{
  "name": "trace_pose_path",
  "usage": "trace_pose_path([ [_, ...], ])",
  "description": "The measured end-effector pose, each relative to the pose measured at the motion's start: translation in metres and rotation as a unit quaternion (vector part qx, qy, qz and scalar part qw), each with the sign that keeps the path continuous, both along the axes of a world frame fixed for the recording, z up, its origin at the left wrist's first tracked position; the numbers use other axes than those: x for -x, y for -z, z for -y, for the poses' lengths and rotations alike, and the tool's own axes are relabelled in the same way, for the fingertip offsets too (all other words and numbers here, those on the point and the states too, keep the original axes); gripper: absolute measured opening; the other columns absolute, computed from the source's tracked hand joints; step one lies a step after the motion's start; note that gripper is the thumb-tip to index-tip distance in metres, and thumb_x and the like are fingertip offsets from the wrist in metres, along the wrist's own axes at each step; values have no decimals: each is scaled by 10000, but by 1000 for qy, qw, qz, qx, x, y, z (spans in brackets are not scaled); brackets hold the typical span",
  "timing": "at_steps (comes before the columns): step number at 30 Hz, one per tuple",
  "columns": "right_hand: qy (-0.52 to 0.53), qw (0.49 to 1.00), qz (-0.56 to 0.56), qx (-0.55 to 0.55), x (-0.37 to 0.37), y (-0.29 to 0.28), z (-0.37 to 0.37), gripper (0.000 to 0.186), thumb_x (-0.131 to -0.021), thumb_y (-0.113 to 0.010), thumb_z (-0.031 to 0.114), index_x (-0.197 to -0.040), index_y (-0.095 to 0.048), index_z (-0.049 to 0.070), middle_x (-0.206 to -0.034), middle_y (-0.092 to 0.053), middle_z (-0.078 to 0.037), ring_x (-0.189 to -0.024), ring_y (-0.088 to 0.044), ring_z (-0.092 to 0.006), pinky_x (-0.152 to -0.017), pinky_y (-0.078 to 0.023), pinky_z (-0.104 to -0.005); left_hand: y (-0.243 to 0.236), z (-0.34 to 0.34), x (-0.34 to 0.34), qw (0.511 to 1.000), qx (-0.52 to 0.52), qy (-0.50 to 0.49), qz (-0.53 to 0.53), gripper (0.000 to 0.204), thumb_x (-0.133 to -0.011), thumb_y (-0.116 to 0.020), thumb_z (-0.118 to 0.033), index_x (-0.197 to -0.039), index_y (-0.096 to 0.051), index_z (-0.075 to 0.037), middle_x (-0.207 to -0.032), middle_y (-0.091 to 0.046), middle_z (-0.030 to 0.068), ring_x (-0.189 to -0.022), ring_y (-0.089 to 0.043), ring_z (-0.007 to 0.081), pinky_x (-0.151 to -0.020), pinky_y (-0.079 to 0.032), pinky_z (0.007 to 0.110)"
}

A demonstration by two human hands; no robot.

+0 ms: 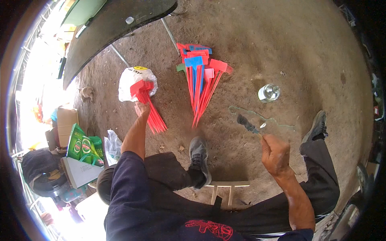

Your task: The person paints small red and blue plastic decorations using a brush dipped in a clear liquid. They handle each piece individually, apply paint to the surface, and place finished items on the floor.

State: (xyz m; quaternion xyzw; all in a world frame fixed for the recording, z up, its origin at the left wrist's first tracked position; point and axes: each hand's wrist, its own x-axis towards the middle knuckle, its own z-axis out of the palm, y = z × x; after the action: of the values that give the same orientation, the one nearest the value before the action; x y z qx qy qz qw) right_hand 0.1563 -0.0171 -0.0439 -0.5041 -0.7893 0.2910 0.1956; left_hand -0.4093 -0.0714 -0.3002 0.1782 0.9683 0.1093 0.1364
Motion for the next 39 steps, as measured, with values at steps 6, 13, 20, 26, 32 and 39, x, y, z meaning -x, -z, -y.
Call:
trace_pose_path([
  [6,10,1000,-24,-8,-2,-15,-1,53,-860,-657,35,-878,-636,-11,-703,-594,-207,-614,-605,-383,-536,-440,-398,-13,-29,-33,952,-103,118,-263,516,-799,-729,-279,-1187,-515,-15,-1094,-548,227,-1070,-550,410,-900,-461,478],
  [13,35,998,-52,10,-4,-16,-4,55,-865,-660,37,-863,-638,-13,-684,-591,-184,-573,-595,-331,-516,-428,-378,8,-118,-177,891,-256,367,-80,321,-765,-728,-170,-1009,-565,-42,-1030,-574,164,-927,-585,376,-814,-504,472],
  [20,49,996,-72,8,-18,-15,1,59,-868,-660,45,-850,-632,-4,-686,-584,-184,-574,-593,-337,-516,-430,-376,-8,-152,-235,939,-109,326,10,539,-775,-768,-209,-1198,-489,-25,-1162,-543,239,-1089,-566,426,-924,-483,475],
  [26,57,996,-64,20,-35,-20,6,65,-871,-662,62,-862,-635,4,-700,-599,-184,-598,-604,-365,-514,-440,-391,12,-146,-234,947,-135,292,16,424,-766,-658,-91,-1141,-487,10,-1103,-577,253,-1082,-581,423,-902,-488,492],
  [32,48,995,-91,-5,-42,-25,15,65,-866,-665,58,-851,-637,0,-695,-602,-183,-597,-610,-363,-509,-447,-393,11,-151,-242,972,-66,212,75,304,-823,-685,-180,-1050,-595,0,-1105,-609,228,-1079,-600,391,-908,-494,469],
  [39,49,994,-101,9,-45,-32,13,65,-862,-669,55,-851,-637,0,-691,-599,-184,-580,-608,-357,-500,-449,-388,27,-163,-239,979,-72,186,43,264,-902,-577,-210,-1052,-583,7,-1139,-607,238,-1039,-622,419,-886,-505,500],
])
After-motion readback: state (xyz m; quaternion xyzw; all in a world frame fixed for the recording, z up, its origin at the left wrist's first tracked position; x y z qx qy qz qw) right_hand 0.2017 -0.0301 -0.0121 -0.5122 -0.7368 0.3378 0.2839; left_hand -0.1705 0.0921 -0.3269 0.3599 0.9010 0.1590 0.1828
